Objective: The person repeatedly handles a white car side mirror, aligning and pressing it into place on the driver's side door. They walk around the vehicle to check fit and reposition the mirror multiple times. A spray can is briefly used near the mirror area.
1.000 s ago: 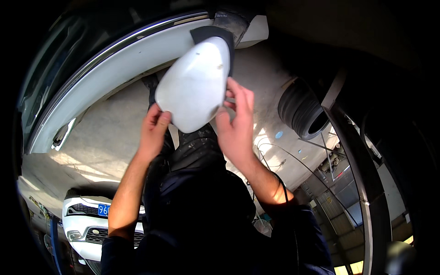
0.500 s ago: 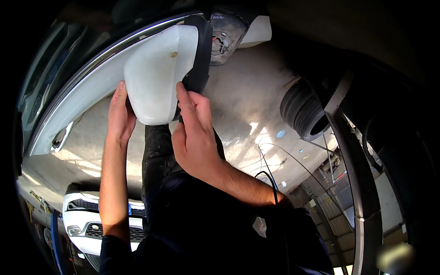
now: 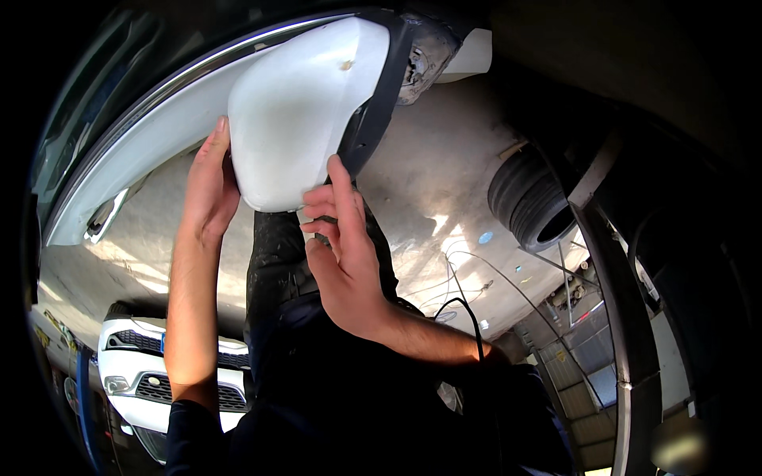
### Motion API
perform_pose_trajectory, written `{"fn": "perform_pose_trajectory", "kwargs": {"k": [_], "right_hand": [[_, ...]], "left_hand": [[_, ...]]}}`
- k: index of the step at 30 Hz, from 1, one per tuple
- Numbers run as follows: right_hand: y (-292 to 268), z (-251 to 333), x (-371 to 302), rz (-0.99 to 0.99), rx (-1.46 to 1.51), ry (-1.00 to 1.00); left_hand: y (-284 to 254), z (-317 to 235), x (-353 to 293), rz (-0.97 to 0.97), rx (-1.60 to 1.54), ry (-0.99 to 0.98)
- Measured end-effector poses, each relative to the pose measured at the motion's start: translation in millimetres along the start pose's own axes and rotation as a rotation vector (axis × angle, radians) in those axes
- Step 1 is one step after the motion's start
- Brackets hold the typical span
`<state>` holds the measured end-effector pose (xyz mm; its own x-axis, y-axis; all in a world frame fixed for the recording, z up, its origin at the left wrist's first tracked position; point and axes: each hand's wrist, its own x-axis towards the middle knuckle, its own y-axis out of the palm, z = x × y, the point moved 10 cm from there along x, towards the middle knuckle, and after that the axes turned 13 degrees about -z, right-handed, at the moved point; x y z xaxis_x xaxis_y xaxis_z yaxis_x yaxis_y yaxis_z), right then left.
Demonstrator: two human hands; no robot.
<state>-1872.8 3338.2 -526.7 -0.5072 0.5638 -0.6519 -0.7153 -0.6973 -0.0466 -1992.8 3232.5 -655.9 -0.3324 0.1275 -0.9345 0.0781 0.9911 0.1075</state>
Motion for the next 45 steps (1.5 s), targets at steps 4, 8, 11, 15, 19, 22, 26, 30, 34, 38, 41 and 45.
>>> {"fn": "perform_pose_trajectory", "kwargs": {"k": [4, 8, 11, 15, 19, 22, 26, 30, 34, 38, 41, 45], "right_hand": [[0, 5, -12, -0.03, 0.11, 0.019], [-1, 3, -20, -0.067, 0.199, 0.066], [-1, 1, -26, -0.096, 0.263, 0.126], [-2, -1, -26, -0.117, 0.337, 0.175], [8, -10, -32, -0.105, 0.42, 0.246], [31, -40, -44, 0.033, 0.432, 0.44], [60, -60, -50, 0.152, 0.298, 0.481], [54, -62, -18, 0.016, 0.212, 0.382], [38, -56, 9, -0.102, 0.038, 0.246], [40, -64, 3, -0.094, -0.103, 0.202], [46, -73, -5, -0.016, -0.239, 0.138], [54, -94, -12, 0.166, -0.388, 0.157]], "left_hand": [[13, -19, -24, 0.047, 0.004, -0.049], [23, -35, -44, 0.051, 0.004, -0.03], [28, -42, -55, 0.077, 0.016, -0.033], [33, -47, -57, 0.124, 0.041, -0.03], [30, -55, -45, 0.129, 0.119, 0.027], [30, -70, -25, 0.135, 0.206, 0.131], [23, -91, 15, 0.2, 0.355, 0.314], [10, -94, 30, 0.2, 0.43, 0.367], [-11, -101, 19, 0.069, 0.478, 0.638], [-65, -98, 1, -0.115, 0.382, 0.63], [-125, -67, 0, -0.248, 0.371, 0.569], [-226, 17, 13, -0.409, 0.399, 0.566]]}}
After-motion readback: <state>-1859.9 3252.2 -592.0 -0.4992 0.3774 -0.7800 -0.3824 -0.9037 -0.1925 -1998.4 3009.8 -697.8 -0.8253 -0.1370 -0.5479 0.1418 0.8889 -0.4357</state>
